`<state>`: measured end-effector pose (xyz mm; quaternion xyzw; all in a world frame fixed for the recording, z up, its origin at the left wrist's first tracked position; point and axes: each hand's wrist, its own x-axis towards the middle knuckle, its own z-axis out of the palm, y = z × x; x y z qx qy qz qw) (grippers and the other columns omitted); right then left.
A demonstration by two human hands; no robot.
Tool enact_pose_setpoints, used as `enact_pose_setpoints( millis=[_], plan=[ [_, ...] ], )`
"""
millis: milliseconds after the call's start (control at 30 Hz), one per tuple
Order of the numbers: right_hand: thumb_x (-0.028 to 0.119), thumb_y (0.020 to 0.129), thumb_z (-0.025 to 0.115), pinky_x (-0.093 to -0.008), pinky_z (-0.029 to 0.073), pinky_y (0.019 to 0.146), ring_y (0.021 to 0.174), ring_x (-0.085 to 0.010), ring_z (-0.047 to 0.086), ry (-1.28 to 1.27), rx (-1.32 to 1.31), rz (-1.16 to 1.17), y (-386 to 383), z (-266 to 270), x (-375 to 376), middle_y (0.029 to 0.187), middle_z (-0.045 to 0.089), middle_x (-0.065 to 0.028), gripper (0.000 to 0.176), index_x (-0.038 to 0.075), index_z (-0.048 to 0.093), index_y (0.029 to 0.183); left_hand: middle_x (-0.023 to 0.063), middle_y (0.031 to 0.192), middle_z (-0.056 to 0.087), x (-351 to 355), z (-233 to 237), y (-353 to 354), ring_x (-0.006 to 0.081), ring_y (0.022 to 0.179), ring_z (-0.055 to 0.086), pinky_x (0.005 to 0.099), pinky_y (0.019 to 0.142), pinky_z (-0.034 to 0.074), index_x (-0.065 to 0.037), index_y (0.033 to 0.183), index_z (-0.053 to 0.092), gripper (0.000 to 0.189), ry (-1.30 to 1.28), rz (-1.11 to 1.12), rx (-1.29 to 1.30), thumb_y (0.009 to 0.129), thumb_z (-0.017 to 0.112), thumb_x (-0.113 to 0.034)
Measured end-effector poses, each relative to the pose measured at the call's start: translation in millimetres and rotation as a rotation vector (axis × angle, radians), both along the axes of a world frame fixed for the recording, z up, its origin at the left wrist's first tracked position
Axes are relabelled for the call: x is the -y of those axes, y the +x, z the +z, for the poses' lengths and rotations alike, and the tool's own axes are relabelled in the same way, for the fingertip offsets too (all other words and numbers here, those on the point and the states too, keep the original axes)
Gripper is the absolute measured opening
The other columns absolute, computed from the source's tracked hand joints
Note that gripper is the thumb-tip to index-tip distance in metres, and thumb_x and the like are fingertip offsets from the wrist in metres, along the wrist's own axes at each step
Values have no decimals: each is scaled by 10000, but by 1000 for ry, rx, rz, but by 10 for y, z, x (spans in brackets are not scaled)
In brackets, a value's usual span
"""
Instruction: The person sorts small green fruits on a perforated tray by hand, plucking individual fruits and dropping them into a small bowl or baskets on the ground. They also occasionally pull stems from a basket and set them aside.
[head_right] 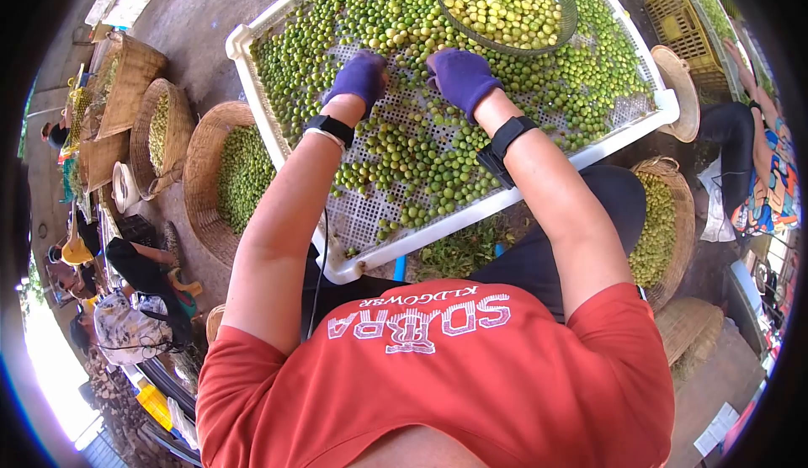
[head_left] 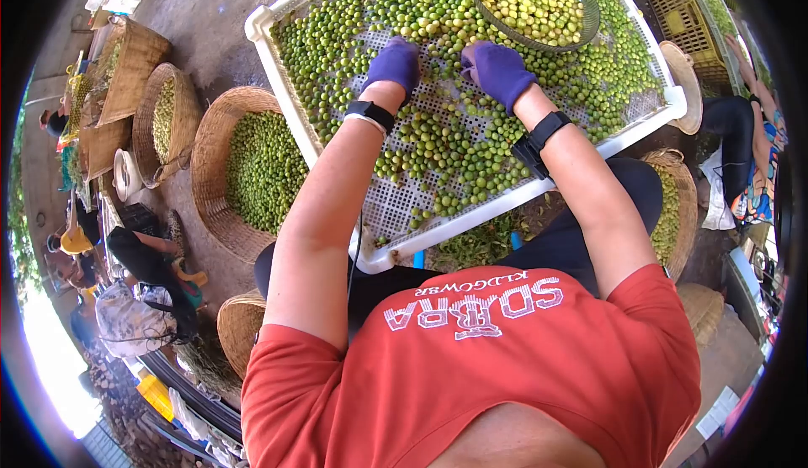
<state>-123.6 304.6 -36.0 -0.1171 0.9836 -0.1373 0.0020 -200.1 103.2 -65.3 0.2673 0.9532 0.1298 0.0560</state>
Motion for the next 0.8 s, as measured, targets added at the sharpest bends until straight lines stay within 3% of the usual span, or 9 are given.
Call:
enact_pose_setpoints(
  millis=[167, 233, 300, 433, 500, 567, 633, 700, 800],
  plan=[
    [184, 835, 594, -438, 511, 708, 850, -327, 637, -20, -130, 50, -8, -132, 65, 933, 616, -140, 123, 114, 615, 934, 201, 1001, 652, 2, 370, 76, 331, 953, 636, 403, 832, 513, -58, 1027, 656, 277, 54, 134, 218, 774, 631, -170],
    [172, 833, 592, -441, 512, 705, 847, -326, 638, -19, -125, 80, 6, -117, 135, 937, 614, -137, 125, 120, 616, 943, 117, 858, 674, 135, 400, 118, 210, 798, 652, 294, 716, 520, -54, 1027, 636, 294, 463, 358, 483, 766, 698, -174],
    [170, 825, 596, -442, 516, 730, 859, -331, 642, 20, -32, 43, -5, -51, 180, 945, 629, -140, 132, 106, 625, 937, 62, 819, 634, 255, 417, 184, 164, 739, 611, 250, 642, 501, -56, 1013, 606, 241, 1237, 541, 1064, 790, 668, -120],
    [179, 793, 629, -443, 514, 771, 900, -330, 645, 52, 192, 33, 6, 188, 161, 975, 658, -154, 177, 85, 638, 943, 69, 854, 607, 392, 655, 418, 174, 761, 581, 220, 569, 452, -58, 928, 561, 202, 1513, 466, 1506, 909, 525, -256],
    [189, 787, 641, -440, 512, 777, 904, -330, 644, 77, 254, 57, 26, 192, 111, 981, 661, -161, 213, 83, 639, 972, 58, 819, 605, 384, 591, 511, 122, 702, 568, 217, 534, 445, -36, 871, 615, 241, 1132, 192, 1278, 893, 580, -273],
    [198, 782, 649, -437, 510, 776, 899, -331, 644, 52, 273, 46, 56, 199, 61, 973, 663, -166, 233, 80, 639, 983, 56, 815, 604, 308, 506, 701, 108, 673, 572, 230, 530, 451, -17, 828, 641, 209, 902, -215, 659, 861, 633, -223],
    [208, 780, 652, -436, 508, 769, 886, -334, 644, -26, 248, -1, 88, 203, 14, 950, 664, -169, 235, 74, 638, 974, 19, 703, 632, 103, 801, 865, 117, 628, 587, 273, 589, 498, -10, 860, 677, 181, 652, 251, 1085, 783, 695, -172],
    [221, 786, 642, -421, 501, 729, 830, -329, 642, -170, 167, -25, 122, 292, -100, 880, 663, -162, 200, 72, 644, 919, 34, 683, 663, -23, 689, 951, 135, 627, 612, 298, 620, 512, -33, 844, 693, 160, 471, 219, 961, 766, 694, -173],
    [203, 782, 618, -387, 497, 675, 745, -317, 638, -400, 108, -126, 145, 470, -236, 792, 653, -155, 172, 70, 638, 890, 127, 898, 689, -73, 513, 1010, 320, 810, 668, 398, 731, 536, -82, 853, 703, 125, -52, -175, 466, 761, 628, -121]
  ],
)
